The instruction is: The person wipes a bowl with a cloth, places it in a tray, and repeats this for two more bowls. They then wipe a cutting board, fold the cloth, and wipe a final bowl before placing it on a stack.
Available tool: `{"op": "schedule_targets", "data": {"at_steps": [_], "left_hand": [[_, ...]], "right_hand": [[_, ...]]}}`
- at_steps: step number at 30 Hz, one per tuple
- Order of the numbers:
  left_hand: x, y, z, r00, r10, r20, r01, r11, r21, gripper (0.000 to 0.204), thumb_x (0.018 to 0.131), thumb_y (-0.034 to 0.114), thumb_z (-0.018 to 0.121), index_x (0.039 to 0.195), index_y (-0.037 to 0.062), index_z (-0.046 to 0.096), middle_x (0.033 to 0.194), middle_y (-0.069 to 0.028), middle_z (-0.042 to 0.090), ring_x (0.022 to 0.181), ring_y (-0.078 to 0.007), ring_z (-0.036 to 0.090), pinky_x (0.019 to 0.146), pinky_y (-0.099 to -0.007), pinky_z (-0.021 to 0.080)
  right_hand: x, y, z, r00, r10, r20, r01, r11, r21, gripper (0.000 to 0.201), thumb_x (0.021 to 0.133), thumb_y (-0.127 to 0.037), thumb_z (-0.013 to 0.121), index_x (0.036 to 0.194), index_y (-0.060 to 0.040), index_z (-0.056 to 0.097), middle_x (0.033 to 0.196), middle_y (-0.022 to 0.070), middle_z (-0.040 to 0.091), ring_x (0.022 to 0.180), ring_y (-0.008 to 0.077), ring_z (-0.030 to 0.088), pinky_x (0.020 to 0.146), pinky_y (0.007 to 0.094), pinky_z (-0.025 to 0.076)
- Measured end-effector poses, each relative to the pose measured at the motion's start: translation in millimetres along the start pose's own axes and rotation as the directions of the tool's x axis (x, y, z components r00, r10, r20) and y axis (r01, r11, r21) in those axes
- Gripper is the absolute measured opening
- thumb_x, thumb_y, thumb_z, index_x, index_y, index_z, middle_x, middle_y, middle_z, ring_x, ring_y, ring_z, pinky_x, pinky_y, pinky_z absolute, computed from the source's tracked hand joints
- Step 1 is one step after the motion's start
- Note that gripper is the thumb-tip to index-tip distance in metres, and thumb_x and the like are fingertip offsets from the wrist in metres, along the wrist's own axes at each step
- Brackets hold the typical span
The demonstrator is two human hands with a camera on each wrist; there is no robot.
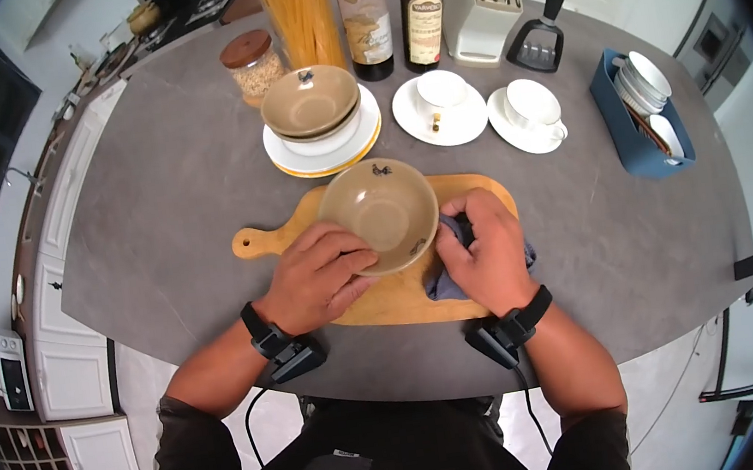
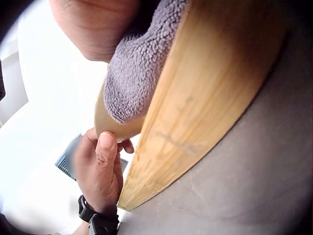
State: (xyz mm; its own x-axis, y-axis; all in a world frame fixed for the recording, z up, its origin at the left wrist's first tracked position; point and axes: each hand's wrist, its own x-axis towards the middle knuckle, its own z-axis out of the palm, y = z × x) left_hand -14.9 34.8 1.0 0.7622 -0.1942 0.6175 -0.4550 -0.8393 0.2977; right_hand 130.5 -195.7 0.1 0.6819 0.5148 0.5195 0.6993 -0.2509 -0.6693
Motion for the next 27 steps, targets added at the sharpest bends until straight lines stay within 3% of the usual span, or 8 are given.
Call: {"op": "schedule_targets", "data": {"at_steps": [2, 4, 5, 7, 16, 23, 26, 27], "left_hand": [[-1, 1, 1, 1.0, -0.012, -0.01, 0.011, 1.0, -0.012, 0.034, 0.078, 0.014, 0.092, 0.109, 0.0083, 0.078, 0.111, -0.0054, 0.073, 0.105, -0.031, 0.068, 0.09, -0.0424, 0.059], [-3, 2, 4, 0.999, -0.022, -0.039, 0.02, 0.999, -0.04, 0.034, 0.078, 0.014, 0.093, 0.108, 0.0079, 0.078, 0.109, -0.0058, 0.072, 0.103, -0.0311, 0.068, 0.088, -0.042, 0.059], [-4, 3, 4, 0.999, -0.024, -0.045, 0.022, 0.999, -0.044, 0.034, 0.078, 0.014, 0.093, 0.108, 0.0079, 0.078, 0.109, -0.0058, 0.072, 0.103, -0.0311, 0.068, 0.088, -0.042, 0.059], [-5, 5, 4, 0.996, -0.046, -0.072, 0.04, 0.995, -0.088, 0.034, 0.078, 0.013, 0.093, 0.107, 0.0075, 0.078, 0.107, -0.0064, 0.071, 0.1, -0.0312, 0.067, 0.086, -0.0413, 0.058], [-10, 4, 3, 0.994, -0.059, -0.087, 0.049, 0.992, -0.118, 0.033, 0.078, 0.013, 0.094, 0.106, 0.0074, 0.078, 0.106, -0.0067, 0.07, 0.099, -0.0314, 0.067, 0.084, -0.0416, 0.058], [-12, 3, 3, 0.993, -0.058, -0.104, 0.046, 0.993, -0.113, 0.032, 0.078, 0.013, 0.094, 0.106, 0.0075, 0.078, 0.105, -0.0062, 0.07, 0.099, -0.0314, 0.066, 0.084, -0.0415, 0.058], [-15, 1, 4, 0.991, -0.072, -0.112, 0.057, 0.99, -0.126, 0.037, 0.076, 0.017, 0.097, 0.106, 0.0084, 0.077, 0.109, -0.0061, 0.068, 0.101, -0.0319, 0.066, 0.088, -0.0428, 0.057], [-16, 2, 2, 0.984, -0.115, -0.133, 0.097, 0.986, -0.134, 0.043, 0.078, 0.019, 0.097, 0.113, 0.0081, 0.075, 0.113, -0.0081, 0.067, 0.106, -0.0316, 0.065, 0.092, -0.0432, 0.056]], "right_hand": [[-1, 1, 0, 1.0, -0.009, -0.007, 0.009, 1.0, 0.012, 0.017, 0.089, -0.002, 0.078, 0.102, -0.0004, 0.067, 0.088, 0.0142, 0.068, 0.073, 0.0291, 0.065, 0.067, 0.0383, 0.052], [-3, 1, -2, 0.977, 0.212, 0.014, -0.212, 0.971, 0.114, 0.014, 0.094, -0.004, 0.078, 0.103, -0.0005, 0.068, 0.083, 0.0089, 0.069, 0.068, 0.0173, 0.06, 0.065, 0.032, 0.05], [-3, 2, -1, 0.977, 0.211, 0.017, -0.211, 0.971, 0.108, 0.014, 0.094, -0.004, 0.078, 0.103, -0.0005, 0.068, 0.083, 0.0089, 0.069, 0.068, 0.0173, 0.06, 0.065, 0.032, 0.05], [-3, 6, 3, 0.958, 0.279, -0.066, -0.244, 0.914, 0.324, 0.011, 0.098, -0.004, 0.077, 0.103, -0.0004, 0.068, 0.08, 0.0044, 0.069, 0.068, 0.0102, 0.056, 0.066, 0.0276, 0.048], [-1, 6, 5, 0.997, 0.06, -0.047, -0.049, 0.977, 0.209, 0.012, 0.096, -0.001, 0.077, 0.104, -0.001, 0.069, 0.094, 0.0068, 0.072, 0.08, 0.0155, 0.063, 0.075, 0.03, 0.052], [0, 3, 4, 0.997, 0.066, -0.028, -0.059, 0.977, 0.203, 0.012, 0.095, -0.001, 0.077, 0.104, -0.0012, 0.069, 0.094, 0.0067, 0.071, 0.08, 0.0162, 0.064, 0.076, 0.0306, 0.052], [0, 4, 5, 0.996, 0.088, -0.014, -0.084, 0.975, 0.206, 0.012, 0.095, 0.0, 0.077, 0.104, -0.0012, 0.069, 0.092, 0.0067, 0.071, 0.079, 0.0158, 0.063, 0.076, 0.0304, 0.052], [0, 4, 5, 0.996, 0.094, -0.01, -0.089, 0.974, 0.21, 0.012, 0.095, -0.001, 0.077, 0.104, -0.0011, 0.069, 0.092, 0.0068, 0.071, 0.079, 0.0157, 0.063, 0.075, 0.0304, 0.052]]}}
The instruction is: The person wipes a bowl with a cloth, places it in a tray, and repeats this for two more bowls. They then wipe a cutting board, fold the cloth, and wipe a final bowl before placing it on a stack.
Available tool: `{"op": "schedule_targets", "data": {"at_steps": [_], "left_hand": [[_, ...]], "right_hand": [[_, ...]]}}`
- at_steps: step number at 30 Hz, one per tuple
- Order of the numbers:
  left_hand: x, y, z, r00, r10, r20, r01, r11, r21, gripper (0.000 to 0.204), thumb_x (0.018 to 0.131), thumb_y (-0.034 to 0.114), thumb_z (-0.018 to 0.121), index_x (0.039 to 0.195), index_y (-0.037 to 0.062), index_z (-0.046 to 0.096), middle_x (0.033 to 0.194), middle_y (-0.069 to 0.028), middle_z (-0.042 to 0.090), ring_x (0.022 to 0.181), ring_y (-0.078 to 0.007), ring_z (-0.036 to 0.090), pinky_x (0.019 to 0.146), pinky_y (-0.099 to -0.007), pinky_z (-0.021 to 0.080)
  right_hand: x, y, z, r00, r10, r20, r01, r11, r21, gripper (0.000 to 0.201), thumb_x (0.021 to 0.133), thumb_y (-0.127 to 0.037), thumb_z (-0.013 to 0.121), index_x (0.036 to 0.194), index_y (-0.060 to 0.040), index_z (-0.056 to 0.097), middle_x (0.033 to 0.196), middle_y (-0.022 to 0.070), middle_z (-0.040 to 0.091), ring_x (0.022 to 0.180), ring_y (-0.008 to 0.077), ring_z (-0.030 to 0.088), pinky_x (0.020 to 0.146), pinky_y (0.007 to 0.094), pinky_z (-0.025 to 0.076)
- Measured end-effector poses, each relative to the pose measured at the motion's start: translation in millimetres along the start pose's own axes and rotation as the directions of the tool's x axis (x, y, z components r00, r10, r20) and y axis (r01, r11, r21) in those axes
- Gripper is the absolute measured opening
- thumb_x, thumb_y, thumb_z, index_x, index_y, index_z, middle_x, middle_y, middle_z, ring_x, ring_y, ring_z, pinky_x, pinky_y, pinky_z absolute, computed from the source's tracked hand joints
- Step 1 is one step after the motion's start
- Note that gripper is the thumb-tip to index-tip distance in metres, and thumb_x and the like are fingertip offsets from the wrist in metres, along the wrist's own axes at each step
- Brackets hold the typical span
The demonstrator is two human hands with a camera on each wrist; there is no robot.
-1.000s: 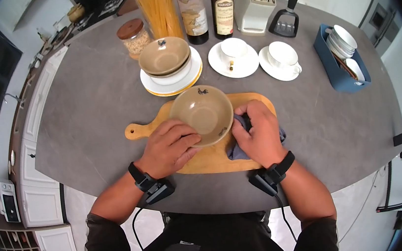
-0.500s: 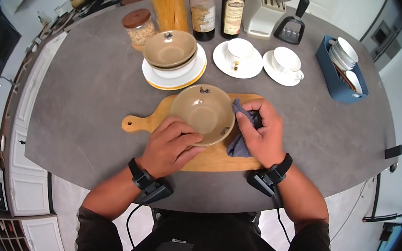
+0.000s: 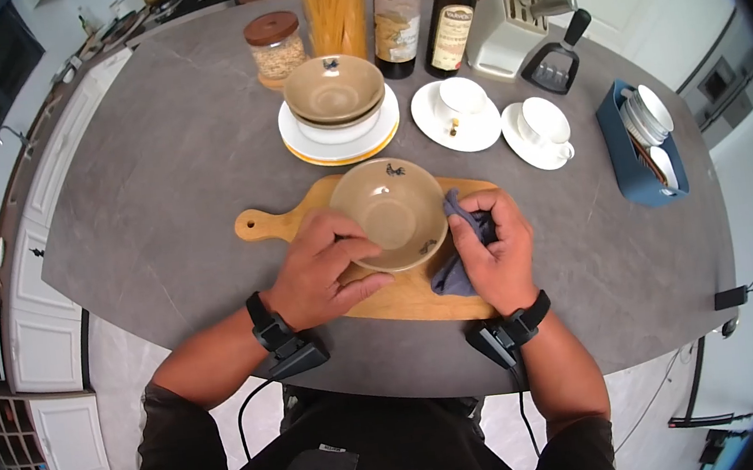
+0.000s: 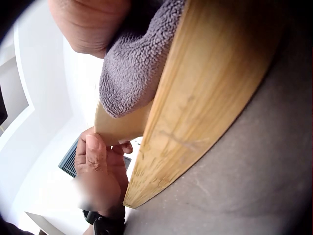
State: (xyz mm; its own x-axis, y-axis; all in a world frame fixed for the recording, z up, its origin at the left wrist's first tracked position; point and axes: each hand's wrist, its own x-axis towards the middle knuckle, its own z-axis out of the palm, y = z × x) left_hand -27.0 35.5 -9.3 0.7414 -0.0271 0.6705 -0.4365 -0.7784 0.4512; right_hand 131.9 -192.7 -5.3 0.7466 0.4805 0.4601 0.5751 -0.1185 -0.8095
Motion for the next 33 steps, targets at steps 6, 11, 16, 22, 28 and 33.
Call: {"op": "schedule_targets", "data": {"at_steps": [6, 11, 16, 22, 28, 33], "left_hand": [[2, -2, 6, 0.898, -0.36, -0.253, 0.336, 0.932, -0.134, 0.066, 0.091, 0.028, 0.089, 0.143, 0.0011, 0.058, 0.124, -0.0181, 0.062, 0.124, -0.0343, 0.059, 0.106, -0.0463, 0.05], [5, -15, 0, 0.909, -0.415, -0.033, 0.415, 0.91, -0.001, 0.074, 0.096, 0.029, 0.085, 0.153, -0.0044, 0.05, 0.133, -0.0219, 0.062, 0.125, -0.0347, 0.06, 0.108, -0.0469, 0.049], [3, -18, 5, 0.863, -0.502, 0.064, 0.5, 0.828, -0.252, 0.07, 0.102, 0.012, 0.075, 0.159, -0.007, 0.041, 0.148, -0.0215, 0.06, 0.138, -0.0245, 0.058, 0.118, -0.0395, 0.046], [11, -17, 8, 0.808, -0.577, 0.121, 0.537, 0.636, -0.555, 0.076, 0.102, 0.007, 0.073, 0.166, -0.0061, 0.032, 0.158, -0.0192, 0.053, 0.146, -0.0237, 0.053, 0.123, -0.039, 0.041], [26, -4, 5, 0.831, -0.527, 0.178, 0.482, 0.523, -0.703, 0.087, 0.101, 0.013, 0.077, 0.17, -0.0025, 0.027, 0.162, -0.0164, 0.047, 0.149, -0.0233, 0.048, 0.124, -0.0389, 0.039], [22, -6, 12, 0.884, -0.408, 0.229, 0.44, 0.554, -0.707, 0.096, 0.099, 0.016, 0.081, 0.173, 0.0007, 0.022, 0.165, -0.0162, 0.043, 0.152, -0.0234, 0.044, 0.127, -0.0393, 0.035]], "right_hand": [[0, 0, -1, 1.0, 0.013, 0.013, -0.013, 1.0, -0.008, 0.013, 0.095, -0.002, 0.078, 0.104, -0.0008, 0.068, 0.091, 0.0073, 0.072, 0.079, 0.0156, 0.064, 0.076, 0.0305, 0.052], [3, -7, -3, 0.999, -0.043, 0.032, 0.045, 0.997, -0.066, 0.013, 0.095, -0.001, 0.077, 0.104, -0.0005, 0.068, 0.093, 0.0088, 0.072, 0.081, 0.018, 0.066, 0.078, 0.0314, 0.053], [4, -7, -5, 0.993, -0.1, 0.062, 0.103, 0.994, -0.048, 0.015, 0.092, 0.001, 0.078, 0.103, -0.0006, 0.069, 0.099, 0.0121, 0.073, 0.086, 0.0247, 0.071, 0.081, 0.0342, 0.055], [6, -10, -4, 0.984, -0.129, 0.125, 0.141, 0.987, -0.084, 0.019, 0.088, 0.003, 0.08, 0.103, -0.0016, 0.071, 0.098, 0.0127, 0.072, 0.086, 0.0276, 0.071, 0.077, 0.0356, 0.056], [10, -11, 1, 0.964, -0.167, 0.206, 0.194, 0.974, -0.118, 0.02, 0.084, 0.001, 0.084, 0.1, -0.0025, 0.073, 0.098, 0.0118, 0.072, 0.086, 0.0304, 0.072, 0.075, 0.0393, 0.058], [15, -17, 2, 0.947, -0.197, 0.253, 0.238, 0.96, -0.145, 0.021, 0.082, 0.0, 0.085, 0.1, -0.003, 0.074, 0.097, 0.0112, 0.073, 0.087, 0.0322, 0.071, 0.075, 0.0412, 0.058]]}}
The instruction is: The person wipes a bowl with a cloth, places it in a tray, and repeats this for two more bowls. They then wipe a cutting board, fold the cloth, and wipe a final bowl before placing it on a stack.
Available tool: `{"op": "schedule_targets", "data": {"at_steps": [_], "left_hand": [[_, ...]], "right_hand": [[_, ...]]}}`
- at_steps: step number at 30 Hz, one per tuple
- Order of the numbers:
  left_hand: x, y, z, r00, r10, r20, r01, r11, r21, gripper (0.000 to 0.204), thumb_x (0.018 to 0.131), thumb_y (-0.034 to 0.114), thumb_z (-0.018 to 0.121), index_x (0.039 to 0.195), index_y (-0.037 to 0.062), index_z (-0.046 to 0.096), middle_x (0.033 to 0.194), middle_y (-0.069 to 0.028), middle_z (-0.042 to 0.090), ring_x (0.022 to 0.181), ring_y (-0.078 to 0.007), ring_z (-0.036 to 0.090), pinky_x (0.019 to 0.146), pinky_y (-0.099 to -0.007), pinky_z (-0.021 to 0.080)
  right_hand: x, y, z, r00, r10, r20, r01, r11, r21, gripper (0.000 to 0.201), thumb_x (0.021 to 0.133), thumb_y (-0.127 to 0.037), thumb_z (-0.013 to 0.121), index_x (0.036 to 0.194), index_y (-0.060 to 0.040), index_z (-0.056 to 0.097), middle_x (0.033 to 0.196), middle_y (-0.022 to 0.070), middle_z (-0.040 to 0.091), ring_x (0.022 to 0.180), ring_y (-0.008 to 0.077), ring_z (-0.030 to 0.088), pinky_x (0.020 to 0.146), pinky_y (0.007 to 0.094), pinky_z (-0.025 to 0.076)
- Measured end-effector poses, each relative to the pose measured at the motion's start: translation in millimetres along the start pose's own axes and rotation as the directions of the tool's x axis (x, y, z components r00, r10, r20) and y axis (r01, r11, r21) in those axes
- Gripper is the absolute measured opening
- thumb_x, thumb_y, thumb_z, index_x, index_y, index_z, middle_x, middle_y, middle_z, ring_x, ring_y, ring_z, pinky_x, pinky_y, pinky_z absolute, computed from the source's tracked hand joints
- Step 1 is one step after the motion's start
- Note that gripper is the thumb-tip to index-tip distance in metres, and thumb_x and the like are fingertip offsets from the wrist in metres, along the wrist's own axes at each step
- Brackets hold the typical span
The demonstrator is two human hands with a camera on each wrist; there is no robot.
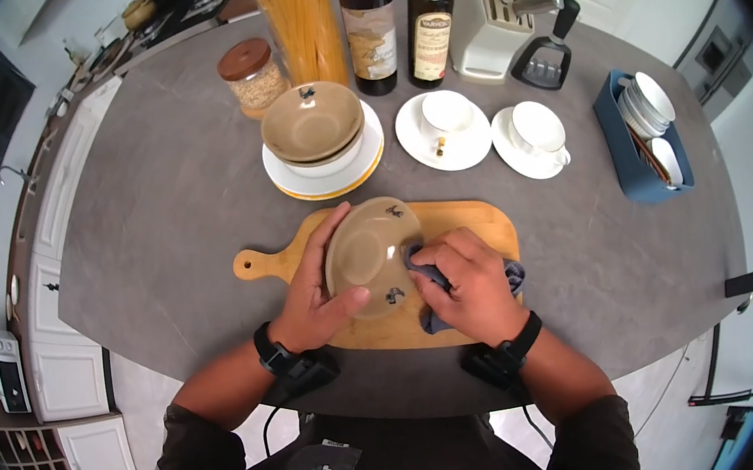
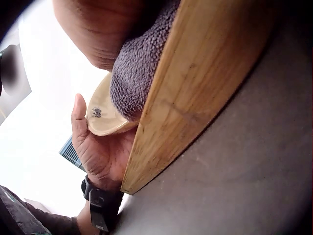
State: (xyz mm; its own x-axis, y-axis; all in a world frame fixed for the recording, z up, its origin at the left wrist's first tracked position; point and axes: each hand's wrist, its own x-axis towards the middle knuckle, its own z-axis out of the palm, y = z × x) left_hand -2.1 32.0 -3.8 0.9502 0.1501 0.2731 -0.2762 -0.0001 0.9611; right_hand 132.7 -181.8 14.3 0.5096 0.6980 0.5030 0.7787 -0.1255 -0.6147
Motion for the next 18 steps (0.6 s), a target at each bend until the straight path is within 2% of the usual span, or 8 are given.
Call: {"op": "schedule_targets", "data": {"at_steps": [5, 7, 10, 14, 18], "left_hand": [[3, 0, 4, 0.998, -0.056, 0.027, 0.06, 0.989, -0.138, 0.113, 0.093, 0.02, 0.09, 0.175, 0.0017, 0.015, 0.167, -0.0165, 0.041, 0.153, -0.0242, 0.043, 0.127, -0.0394, 0.035], [8, 1, -4, 0.991, 0.005, 0.133, -0.02, 0.994, 0.111, 0.126, 0.085, 0.023, 0.097, 0.176, 0.0033, 0.012, 0.168, -0.0161, 0.041, 0.153, -0.0244, 0.043, 0.127, -0.0396, 0.036], [14, 8, -3, 0.987, -0.01, 0.162, -0.024, 0.978, 0.206, 0.132, 0.08, 0.025, 0.1, 0.176, 0.0052, 0.013, 0.168, -0.016, 0.041, 0.153, -0.0245, 0.044, 0.127, -0.0401, 0.037], [15, 5, 2, 0.992, -0.047, 0.116, 0.036, 0.994, 0.1, 0.127, 0.081, 0.021, 0.098, 0.176, 0.0064, 0.014, 0.167, -0.0159, 0.042, 0.152, -0.0244, 0.045, 0.127, -0.0407, 0.036], [11, -5, 0, 0.998, -0.012, 0.055, 0.012, 1.0, 0.003, 0.11, 0.089, 0.029, 0.089, 0.172, 0.0037, 0.022, 0.163, -0.015, 0.046, 0.149, -0.0237, 0.047, 0.125, -0.0402, 0.037]], "right_hand": [[-1, 1, -3, 1.0, -0.022, 0.003, 0.023, 1.0, -0.012, 0.021, 0.083, -0.001, 0.085, 0.101, -0.0031, 0.075, 0.097, 0.0115, 0.073, 0.088, 0.0338, 0.07, 0.077, 0.0421, 0.057], [-3, 2, -4, 1.0, -0.017, 0.015, 0.017, 1.0, -0.001, 0.022, 0.083, -0.001, 0.085, 0.102, -0.0033, 0.074, 0.097, 0.012, 0.073, 0.088, 0.0349, 0.069, 0.077, 0.043, 0.058], [-6, 5, -4, 1.0, -0.001, 0.022, 0.001, 1.0, 0.013, 0.023, 0.084, -0.001, 0.085, 0.104, -0.0034, 0.076, 0.101, 0.012, 0.075, 0.092, 0.0335, 0.072, 0.081, 0.0409, 0.058], [-5, -1, -8, 0.998, -0.021, 0.053, 0.02, 1.0, 0.02, 0.024, 0.083, 0.0, 0.084, 0.106, -0.0038, 0.077, 0.102, 0.0122, 0.075, 0.094, 0.0343, 0.071, 0.084, 0.0419, 0.058], [-7, 2, -7, 0.981, -0.115, 0.154, 0.114, 0.993, 0.021, 0.028, 0.08, 0.002, 0.083, 0.106, -0.0038, 0.077, 0.103, 0.0121, 0.075, 0.096, 0.0345, 0.069, 0.085, 0.0431, 0.058]]}}
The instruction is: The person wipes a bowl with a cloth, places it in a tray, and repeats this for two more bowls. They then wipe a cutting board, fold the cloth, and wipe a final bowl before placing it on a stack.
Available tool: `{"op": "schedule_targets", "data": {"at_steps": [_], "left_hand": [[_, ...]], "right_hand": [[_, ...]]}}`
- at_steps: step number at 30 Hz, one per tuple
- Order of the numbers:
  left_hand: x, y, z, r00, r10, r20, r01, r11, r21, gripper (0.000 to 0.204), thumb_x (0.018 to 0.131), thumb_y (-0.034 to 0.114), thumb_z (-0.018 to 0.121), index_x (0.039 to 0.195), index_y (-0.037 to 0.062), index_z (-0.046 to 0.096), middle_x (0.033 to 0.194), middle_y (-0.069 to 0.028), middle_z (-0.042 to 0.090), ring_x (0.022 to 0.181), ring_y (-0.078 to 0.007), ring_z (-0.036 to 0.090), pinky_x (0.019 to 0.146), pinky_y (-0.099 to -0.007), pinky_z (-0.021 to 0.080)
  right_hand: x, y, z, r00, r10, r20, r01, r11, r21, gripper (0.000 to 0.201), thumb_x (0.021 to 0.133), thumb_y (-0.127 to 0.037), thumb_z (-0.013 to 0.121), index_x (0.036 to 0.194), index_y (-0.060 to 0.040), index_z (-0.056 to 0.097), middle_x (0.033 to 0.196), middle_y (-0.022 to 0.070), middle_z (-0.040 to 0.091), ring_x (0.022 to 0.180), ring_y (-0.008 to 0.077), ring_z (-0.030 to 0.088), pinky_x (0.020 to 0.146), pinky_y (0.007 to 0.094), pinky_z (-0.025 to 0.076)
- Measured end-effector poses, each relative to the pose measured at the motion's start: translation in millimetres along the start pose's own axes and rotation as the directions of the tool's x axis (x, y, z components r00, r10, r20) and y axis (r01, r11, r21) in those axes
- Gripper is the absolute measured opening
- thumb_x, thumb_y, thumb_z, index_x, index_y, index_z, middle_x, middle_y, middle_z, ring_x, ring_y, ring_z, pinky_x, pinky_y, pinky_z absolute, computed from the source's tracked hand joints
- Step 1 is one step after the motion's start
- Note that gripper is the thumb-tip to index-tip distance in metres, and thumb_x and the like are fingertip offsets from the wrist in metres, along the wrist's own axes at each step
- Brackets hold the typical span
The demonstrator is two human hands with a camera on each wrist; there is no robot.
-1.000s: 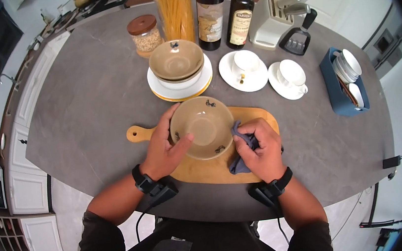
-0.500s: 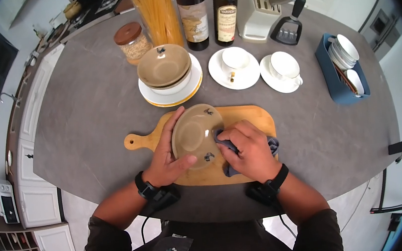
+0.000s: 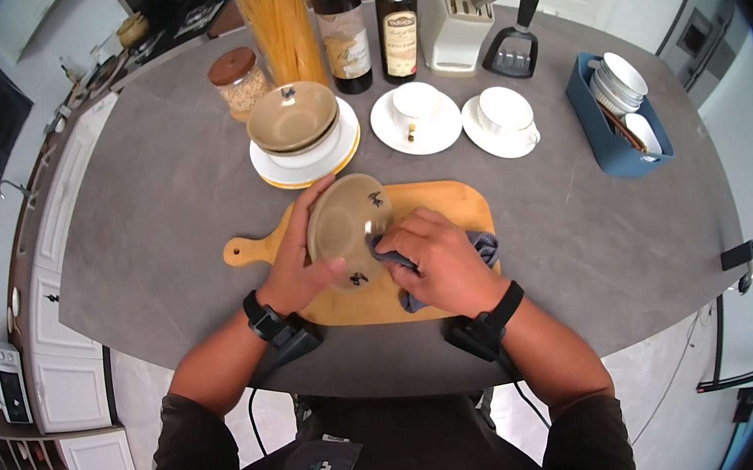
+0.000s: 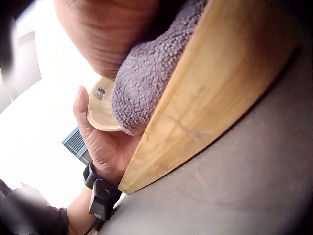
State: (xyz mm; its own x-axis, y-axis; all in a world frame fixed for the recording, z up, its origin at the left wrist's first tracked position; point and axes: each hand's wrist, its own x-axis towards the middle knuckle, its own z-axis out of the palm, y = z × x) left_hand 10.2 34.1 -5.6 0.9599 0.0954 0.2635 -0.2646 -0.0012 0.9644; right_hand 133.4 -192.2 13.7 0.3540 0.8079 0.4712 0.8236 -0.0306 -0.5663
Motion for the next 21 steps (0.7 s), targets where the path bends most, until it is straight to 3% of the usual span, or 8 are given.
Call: {"op": "schedule_targets", "data": {"at_steps": [2, 5, 7, 8, 12, 14, 16, 21], "left_hand": [[0, -3, -2, 1.0, 0.004, -0.005, -0.004, 0.999, -0.038, 0.103, 0.093, 0.033, 0.085, 0.171, 0.0028, 0.025, 0.161, -0.0145, 0.047, 0.148, -0.0235, 0.047, 0.125, -0.0399, 0.038], [-1, -1, -1, 0.999, 0.004, 0.043, -0.002, 0.999, -0.04, 0.095, 0.097, 0.043, 0.079, 0.168, 0.0017, 0.031, 0.159, -0.0136, 0.049, 0.146, -0.0232, 0.049, 0.124, -0.0394, 0.039], [-2, 6, 1, 0.994, -0.039, 0.1, 0.043, 0.998, -0.037, 0.098, 0.097, 0.056, 0.072, 0.167, 0.0, 0.032, 0.16, -0.0144, 0.049, 0.149, -0.0238, 0.049, 0.125, -0.0414, 0.039], [-3, 7, 2, 0.994, -0.041, 0.1, 0.045, 0.998, -0.038, 0.098, 0.097, 0.056, 0.072, 0.167, 0.0, 0.032, 0.16, -0.0144, 0.049, 0.149, -0.0238, 0.049, 0.125, -0.0414, 0.039], [-4, 13, 3, 0.994, -0.047, 0.097, 0.051, 0.998, -0.039, 0.096, 0.097, 0.057, 0.07, 0.165, -0.0002, 0.036, 0.158, -0.0138, 0.05, 0.147, -0.0233, 0.05, 0.124, -0.0411, 0.04], [-4, 9, 0, 0.995, -0.046, 0.091, 0.049, 0.998, -0.031, 0.095, 0.097, 0.057, 0.07, 0.165, -0.0002, 0.037, 0.158, -0.0136, 0.051, 0.146, -0.0231, 0.05, 0.123, -0.0409, 0.041], [-4, 2, -3, 0.995, -0.012, 0.101, 0.021, 0.997, -0.081, 0.08, 0.101, 0.038, 0.073, 0.163, 0.0024, 0.039, 0.153, -0.0117, 0.054, 0.142, -0.0211, 0.053, 0.12, -0.0392, 0.044], [-5, 1, -2, 0.995, -0.033, 0.096, 0.045, 0.991, -0.127, 0.08, 0.1, 0.039, 0.074, 0.163, 0.0029, 0.039, 0.152, -0.0113, 0.055, 0.141, -0.0206, 0.053, 0.12, -0.0393, 0.045]], "right_hand": [[-1, 1, 2, 0.998, -0.046, 0.036, 0.047, 0.999, -0.006, 0.029, 0.078, 0.001, 0.083, 0.105, -0.0037, 0.076, 0.103, 0.0119, 0.074, 0.096, 0.0347, 0.068, 0.085, 0.0443, 0.058], [4, -5, 6, 0.97, -0.163, -0.182, 0.146, 0.984, -0.104, 0.036, 0.077, 0.005, 0.081, 0.112, -0.0036, 0.079, 0.111, 0.0097, 0.076, 0.099, 0.032, 0.07, 0.087, 0.0444, 0.059], [11, -8, 11, 0.949, -0.235, -0.209, 0.195, 0.962, -0.192, 0.036, 0.077, 0.005, 0.082, 0.112, -0.0036, 0.079, 0.112, 0.0095, 0.076, 0.099, 0.0316, 0.07, 0.087, 0.0447, 0.059], [14, -10, 14, 0.922, -0.31, -0.232, 0.242, 0.928, -0.282, 0.036, 0.076, 0.005, 0.082, 0.112, -0.0036, 0.079, 0.114, 0.0092, 0.076, 0.1, 0.0312, 0.07, 0.086, 0.0449, 0.059], [15, -14, 22, 0.938, -0.33, -0.101, 0.251, 0.854, -0.455, 0.034, 0.079, -0.006, 0.075, 0.113, -0.0015, 0.078, 0.12, 0.0079, 0.076, 0.11, 0.0275, 0.069, 0.088, 0.0402, 0.056], [13, -16, 23, 0.942, -0.327, -0.074, 0.254, 0.841, -0.478, 0.036, 0.08, -0.008, 0.073, 0.114, -0.001, 0.078, 0.122, 0.0077, 0.076, 0.112, 0.0265, 0.069, 0.088, 0.0394, 0.055], [10, -18, 24, 0.948, -0.315, -0.051, 0.249, 0.829, -0.5, 0.037, 0.08, -0.009, 0.071, 0.115, -0.0005, 0.078, 0.123, 0.0074, 0.076, 0.114, 0.0256, 0.068, 0.088, 0.0386, 0.054], [6, -23, 25, 0.972, -0.233, -0.001, 0.201, 0.839, -0.506, 0.037, 0.079, -0.008, 0.072, 0.114, -0.0007, 0.078, 0.123, 0.0068, 0.076, 0.112, 0.0252, 0.068, 0.088, 0.0385, 0.054]]}}
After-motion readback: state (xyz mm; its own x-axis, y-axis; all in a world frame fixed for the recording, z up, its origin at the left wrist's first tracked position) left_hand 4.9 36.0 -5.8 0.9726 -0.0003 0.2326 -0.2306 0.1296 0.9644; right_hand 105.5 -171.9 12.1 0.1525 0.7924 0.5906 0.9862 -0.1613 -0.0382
